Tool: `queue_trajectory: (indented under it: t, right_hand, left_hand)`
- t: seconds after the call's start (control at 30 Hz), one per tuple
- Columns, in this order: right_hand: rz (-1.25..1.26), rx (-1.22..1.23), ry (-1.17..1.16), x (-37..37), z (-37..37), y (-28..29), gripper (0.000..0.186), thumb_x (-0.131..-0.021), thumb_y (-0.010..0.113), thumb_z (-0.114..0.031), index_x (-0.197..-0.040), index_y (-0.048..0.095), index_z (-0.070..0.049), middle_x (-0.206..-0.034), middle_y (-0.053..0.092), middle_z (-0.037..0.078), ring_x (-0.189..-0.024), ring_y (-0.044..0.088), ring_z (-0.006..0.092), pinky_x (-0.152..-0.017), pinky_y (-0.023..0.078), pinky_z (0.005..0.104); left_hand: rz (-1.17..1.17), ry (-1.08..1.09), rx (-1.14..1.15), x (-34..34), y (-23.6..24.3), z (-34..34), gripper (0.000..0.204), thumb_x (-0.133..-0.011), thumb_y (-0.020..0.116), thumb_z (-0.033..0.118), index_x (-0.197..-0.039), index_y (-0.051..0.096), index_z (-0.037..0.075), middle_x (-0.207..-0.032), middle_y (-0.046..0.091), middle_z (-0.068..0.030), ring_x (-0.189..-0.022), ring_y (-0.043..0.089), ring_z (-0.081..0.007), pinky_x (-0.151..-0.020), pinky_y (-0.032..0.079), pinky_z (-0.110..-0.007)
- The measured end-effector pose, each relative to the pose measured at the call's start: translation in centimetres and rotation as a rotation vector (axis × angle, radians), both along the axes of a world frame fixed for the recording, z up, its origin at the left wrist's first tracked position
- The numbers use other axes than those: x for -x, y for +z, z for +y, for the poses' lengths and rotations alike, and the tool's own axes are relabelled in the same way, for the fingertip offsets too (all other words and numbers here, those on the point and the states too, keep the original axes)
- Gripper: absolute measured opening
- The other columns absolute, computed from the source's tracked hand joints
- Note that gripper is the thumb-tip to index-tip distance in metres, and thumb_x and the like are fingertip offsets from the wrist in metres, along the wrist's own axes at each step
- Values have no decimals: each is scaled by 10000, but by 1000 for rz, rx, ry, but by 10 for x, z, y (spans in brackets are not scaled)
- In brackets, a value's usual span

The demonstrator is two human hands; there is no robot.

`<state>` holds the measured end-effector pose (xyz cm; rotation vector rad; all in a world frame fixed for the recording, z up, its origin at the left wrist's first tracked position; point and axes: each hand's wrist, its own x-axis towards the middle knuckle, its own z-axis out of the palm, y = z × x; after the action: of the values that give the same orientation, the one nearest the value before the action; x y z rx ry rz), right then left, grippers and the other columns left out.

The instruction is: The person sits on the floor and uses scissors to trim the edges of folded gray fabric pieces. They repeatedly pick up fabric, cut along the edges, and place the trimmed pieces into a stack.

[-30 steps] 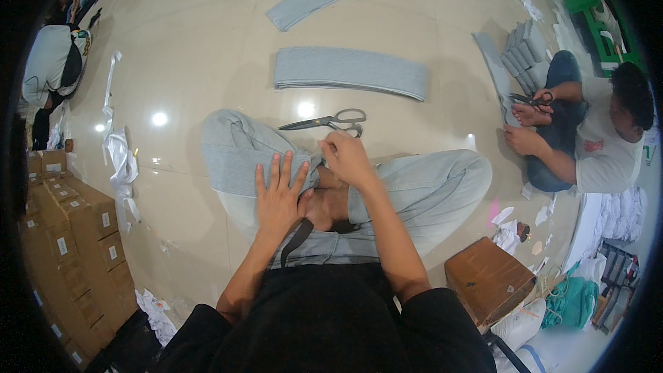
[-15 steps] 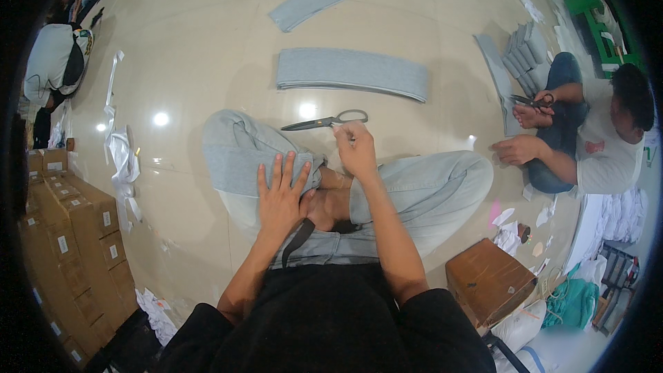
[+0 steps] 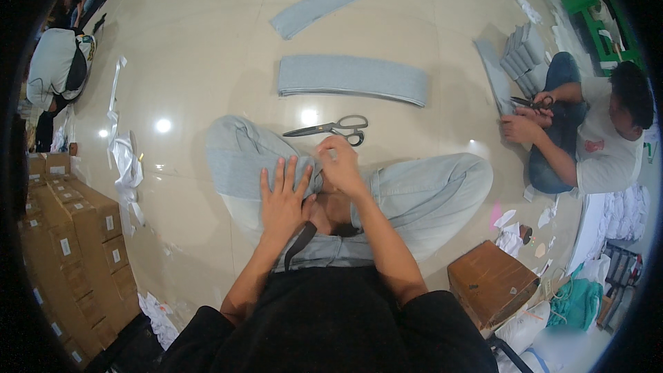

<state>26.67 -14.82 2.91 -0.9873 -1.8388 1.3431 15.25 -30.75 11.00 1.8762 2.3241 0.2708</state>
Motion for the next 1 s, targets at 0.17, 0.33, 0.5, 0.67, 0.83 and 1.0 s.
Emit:
queue_trajectory:
  t: [0.17, 0.33, 0.5, 0.67, 0.83, 1.0]
  right_hand:
    - [-130, 295, -25, -20, 32, 19, 168, -959, 723, -165, -930, 712, 0, -1071, 702, 109, -1004, 661, 240, -927, 506, 339]
    - [-212, 47, 165, -8, 12, 22, 186, -925, 735, -221, -962, 739, -39, -1163, 721, 98, -1136, 660, 309, -993, 497, 416]
    - [-213, 1, 137, 3, 4, 25, 186, -916, 741, -224, -933, 731, -40, -1173, 712, 97, -1167, 648, 322, -1009, 489, 427]
    - [10, 43, -87, 0, 0, 3, 134, -928, 722, -153, -912, 710, -20, -1085, 705, 116, -1084, 661, 287, -957, 503, 380]
    - [-14, 218, -287, -15, 32, 30, 147, -968, 691, -135, -906, 695, -3, -1048, 704, 117, -993, 672, 252, -901, 514, 352]
    - [-72, 219, 20, -23, 36, 19, 211, -986, 700, -200, -928, 707, 3, -1079, 706, 101, -1029, 666, 251, -895, 515, 355]
  left_hand:
    - [-3, 8, -12, 0, -5, -4, 629, -960, 632, 450, -1529, 557, 193, -1657, 396, -167, -1533, 338, -383, -1228, 177, -678]
    - [11, 14, 3, 1, -4, -4, 618, -966, 622, 441, -1532, 554, 203, -1657, 399, -158, -1534, 339, -382, -1225, 183, -681]
    - [-5, 21, -19, -2, -1, -2, 639, -937, 665, 417, -1533, 556, 214, -1667, 385, -138, -1548, 322, -347, -1245, 164, -661]
    - [-15, -2, -16, -2, -6, 0, 641, -946, 652, 423, -1544, 542, 218, -1672, 375, -137, -1552, 315, -346, -1249, 172, -648]
    - [-12, 0, -15, -2, -3, -2, 609, -985, 597, 452, -1537, 552, 199, -1663, 390, -163, -1532, 346, -382, -1241, 185, -651]
    - [5, -10, -8, -2, -5, 0, 617, -982, 607, 454, -1537, 552, 190, -1662, 390, -169, -1538, 339, -385, -1243, 176, -651]
